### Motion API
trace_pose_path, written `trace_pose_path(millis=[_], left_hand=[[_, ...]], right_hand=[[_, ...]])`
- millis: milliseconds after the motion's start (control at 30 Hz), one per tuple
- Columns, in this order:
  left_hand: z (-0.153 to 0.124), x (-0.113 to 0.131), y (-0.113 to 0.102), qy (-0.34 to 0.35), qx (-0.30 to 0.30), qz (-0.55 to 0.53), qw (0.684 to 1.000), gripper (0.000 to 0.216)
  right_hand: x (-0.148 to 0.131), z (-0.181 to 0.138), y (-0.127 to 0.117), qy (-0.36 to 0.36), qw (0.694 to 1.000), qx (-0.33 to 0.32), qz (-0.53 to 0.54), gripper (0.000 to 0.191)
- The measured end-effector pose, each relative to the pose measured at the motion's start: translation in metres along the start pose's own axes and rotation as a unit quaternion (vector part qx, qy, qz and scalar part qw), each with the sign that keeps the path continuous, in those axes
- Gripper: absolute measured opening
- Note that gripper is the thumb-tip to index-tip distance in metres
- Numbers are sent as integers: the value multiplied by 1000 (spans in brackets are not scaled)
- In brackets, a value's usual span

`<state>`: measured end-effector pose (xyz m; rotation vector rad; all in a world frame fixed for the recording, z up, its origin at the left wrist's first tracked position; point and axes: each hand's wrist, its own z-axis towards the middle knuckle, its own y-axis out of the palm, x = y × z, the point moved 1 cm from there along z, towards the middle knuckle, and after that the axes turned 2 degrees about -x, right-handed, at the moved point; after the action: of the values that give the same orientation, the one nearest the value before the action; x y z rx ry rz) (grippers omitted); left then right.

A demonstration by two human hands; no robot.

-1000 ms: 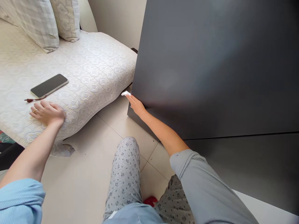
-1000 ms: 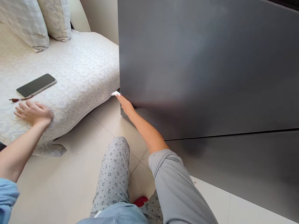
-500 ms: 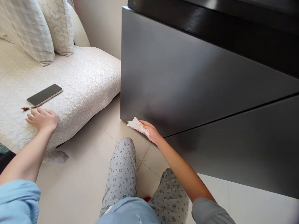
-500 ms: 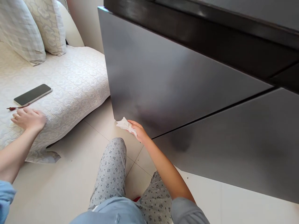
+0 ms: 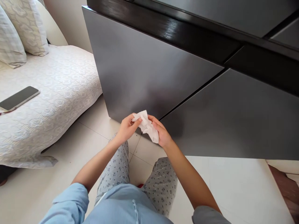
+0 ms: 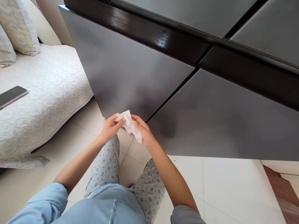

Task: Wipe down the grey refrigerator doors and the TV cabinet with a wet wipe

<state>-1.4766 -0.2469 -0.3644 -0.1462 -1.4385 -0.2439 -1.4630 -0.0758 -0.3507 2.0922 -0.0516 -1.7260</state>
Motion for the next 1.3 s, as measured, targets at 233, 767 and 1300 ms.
trace_pose_path(millis=[233,767,1300], left_hand=[[2,27,-4,-27,-68,8,997,40],[-3,50,5,50,128,228,964,26],[-15,50,6,-23,-184,366,912,41]], right_hand=[[-6,-18,-23,-95,971,119,-182,39],[48,-60,-23,103,981,138,94,59],[-1,-89,-71,-215,917,262,-211,38]])
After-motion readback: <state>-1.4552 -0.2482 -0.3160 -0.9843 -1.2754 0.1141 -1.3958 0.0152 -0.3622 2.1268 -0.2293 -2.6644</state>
